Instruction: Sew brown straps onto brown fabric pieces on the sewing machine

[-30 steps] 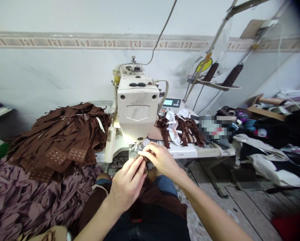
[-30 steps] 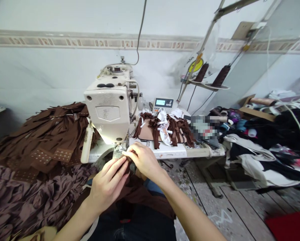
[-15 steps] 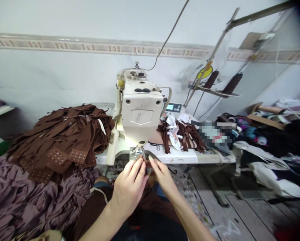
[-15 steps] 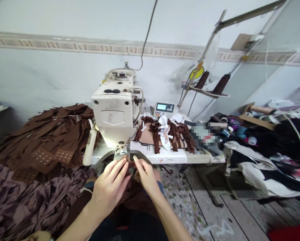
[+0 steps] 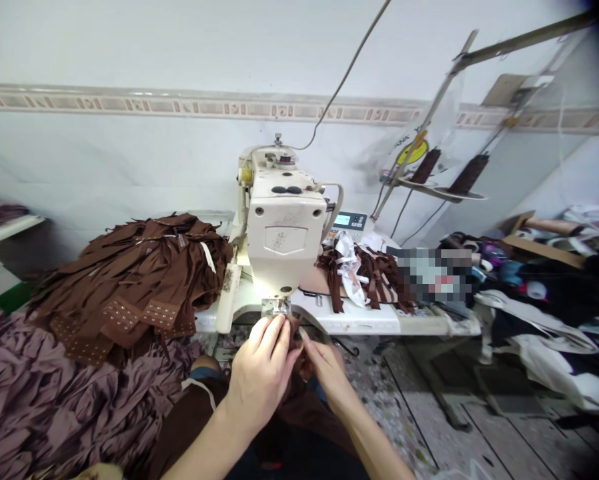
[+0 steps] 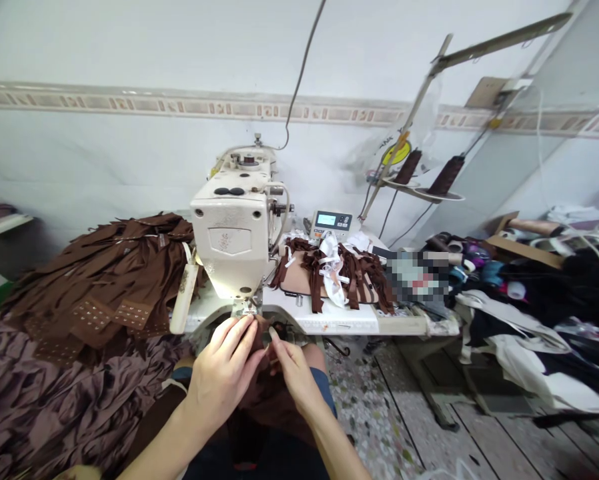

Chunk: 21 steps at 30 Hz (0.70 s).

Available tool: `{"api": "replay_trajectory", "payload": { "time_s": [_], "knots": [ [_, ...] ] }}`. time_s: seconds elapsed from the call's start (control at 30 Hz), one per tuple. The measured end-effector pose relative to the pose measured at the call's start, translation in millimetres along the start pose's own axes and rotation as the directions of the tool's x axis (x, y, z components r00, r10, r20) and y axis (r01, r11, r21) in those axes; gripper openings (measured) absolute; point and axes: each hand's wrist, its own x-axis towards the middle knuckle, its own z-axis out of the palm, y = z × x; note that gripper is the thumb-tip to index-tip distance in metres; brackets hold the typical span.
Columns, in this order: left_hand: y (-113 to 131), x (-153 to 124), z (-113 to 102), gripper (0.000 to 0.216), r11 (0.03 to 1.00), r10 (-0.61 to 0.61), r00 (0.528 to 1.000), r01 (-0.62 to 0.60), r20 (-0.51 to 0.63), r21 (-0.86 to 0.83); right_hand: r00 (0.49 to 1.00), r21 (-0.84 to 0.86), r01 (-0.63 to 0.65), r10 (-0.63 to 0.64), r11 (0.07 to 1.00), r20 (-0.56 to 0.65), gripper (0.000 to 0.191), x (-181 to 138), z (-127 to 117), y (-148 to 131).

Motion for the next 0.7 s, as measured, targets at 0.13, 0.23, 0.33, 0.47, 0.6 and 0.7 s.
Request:
{"api": "replay_trajectory", "payload": {
  "time_s": [0.13, 0.23, 0.33, 0.47, 0.6, 0.7],
  "knots": [
    [-0.9, -3.2, 0.7, 0.04, 1.0, -0.008, 1.0, 0.009, 0.01, -0.028, 0.999, 0.037, -0.036, 0.035, 0.999, 0.039, 0.072, -1.7, -0.6, 21.1],
    [-4.0, -9.7, -2.8, 0.042, 0.99, -0.041, 0.999, 0.043, 0.014, -0.134, 0.999, -0.057, 0.005, -0.003, 0.998, 0.049, 0.071, -13.1, -6.1, 32.1],
    [-14.9, -22.4, -10.7, 0.038, 0.934, -0.122, 0.993, 0.111, -0.01, -0.341, 0.964, -0.278, 0.077, 0.0, 0.958, 0.265, 0.059, -35.2, -23.3, 42.7],
    [-36.6, -47.6, -30.6, 0.021, 0.886, -0.321, 0.946, 0.282, -0.048, -0.369, 0.84, -0.572, 0.074, 0.258, 0.817, 0.478, 0.053, -63.8, -64.3, 65.7],
    [-34.0, -73.6, -68.6, 0.017, 0.935, -0.259, 0.963, 0.23, -0.076, -0.268, 0.94, -0.595, -0.036, 0.23, 0.803, 0.254, 0.059, -70.7, -109.8, 89.6],
    [-8.6, -89.5, -100.8, 0.016, 0.961, -0.073, 0.997, 0.069, -0.008, -0.269, 0.995, -0.664, -0.103, 0.08, 0.74, -0.065, 0.057, -70.8, -134.4, 103.6]
  ]
}}
